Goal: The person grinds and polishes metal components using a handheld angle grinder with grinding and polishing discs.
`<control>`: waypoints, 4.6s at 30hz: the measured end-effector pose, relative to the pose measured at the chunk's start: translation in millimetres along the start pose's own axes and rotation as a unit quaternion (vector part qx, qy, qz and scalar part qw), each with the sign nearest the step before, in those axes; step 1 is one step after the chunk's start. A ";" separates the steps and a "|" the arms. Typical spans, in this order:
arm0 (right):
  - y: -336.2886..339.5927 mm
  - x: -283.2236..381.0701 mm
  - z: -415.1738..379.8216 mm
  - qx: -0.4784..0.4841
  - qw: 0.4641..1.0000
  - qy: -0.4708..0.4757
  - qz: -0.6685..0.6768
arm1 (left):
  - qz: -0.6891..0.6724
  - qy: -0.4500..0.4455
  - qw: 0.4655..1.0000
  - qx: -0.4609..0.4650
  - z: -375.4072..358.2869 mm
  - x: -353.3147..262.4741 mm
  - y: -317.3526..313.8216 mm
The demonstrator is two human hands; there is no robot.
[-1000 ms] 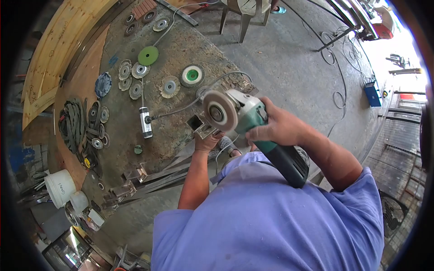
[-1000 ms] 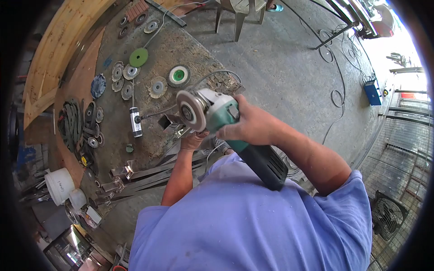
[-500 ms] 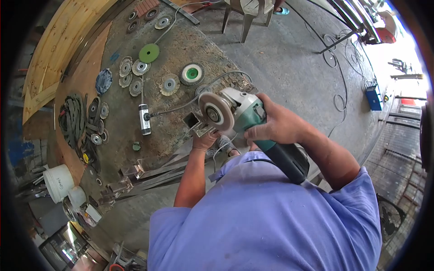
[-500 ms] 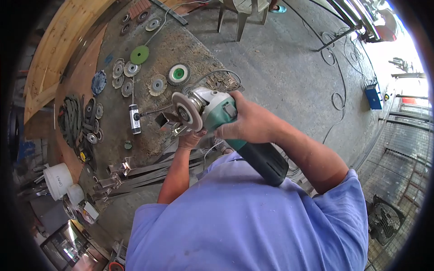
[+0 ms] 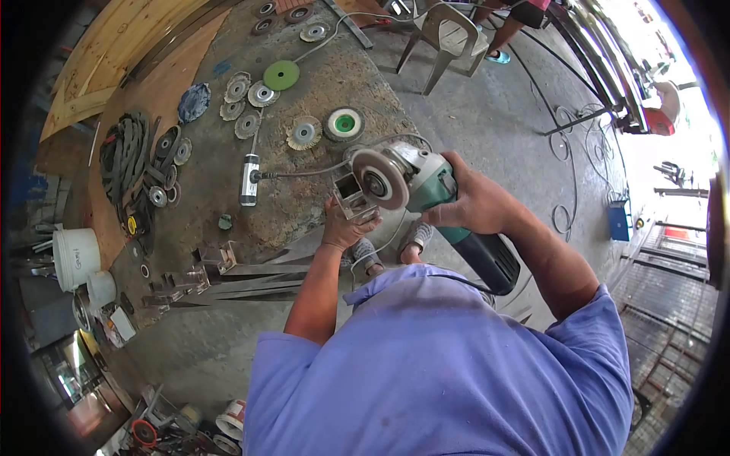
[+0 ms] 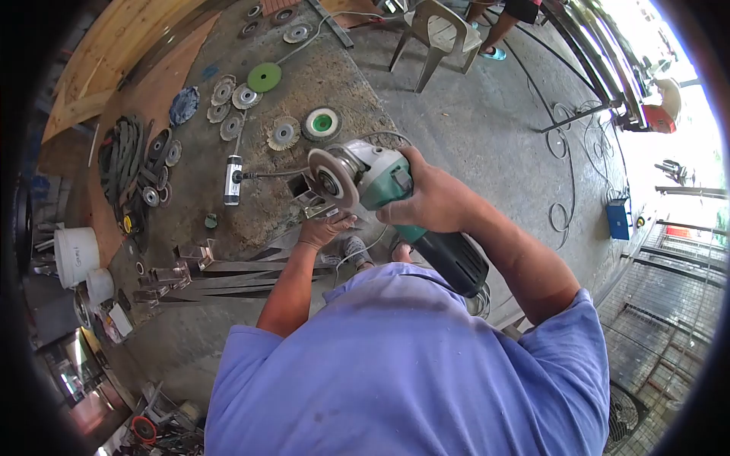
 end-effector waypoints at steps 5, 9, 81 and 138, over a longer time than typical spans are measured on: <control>-0.1 4.8 -1.2 -0.002 1.000 -0.007 -0.003 | -0.040 0.036 0.998 0.019 -2.5 7.9 -6.2; 1.1 9.1 0.0 -0.002 0.999 -0.030 -0.032 | 0.006 0.037 0.998 0.050 -4.9 8.6 -8.5; -9.7 4.0 -13.8 -0.046 0.999 -0.006 -0.021 | -0.017 0.015 1.000 0.011 -3.6 12.8 -10.9; -43.4 -27.2 -79.9 -0.141 0.973 -0.027 0.182 | -0.227 0.009 0.974 -0.005 6.4 -45.6 36.4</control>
Point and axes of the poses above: each hand's wrist, its own z-axis towards the middle knuckle, its own y-axis out of the back of the hand, x = y × z, the point moved 5 cm from there along z, towards the middle knuckle, and after that the axes turned 3 degrees about -y, right-handed, at the moved point
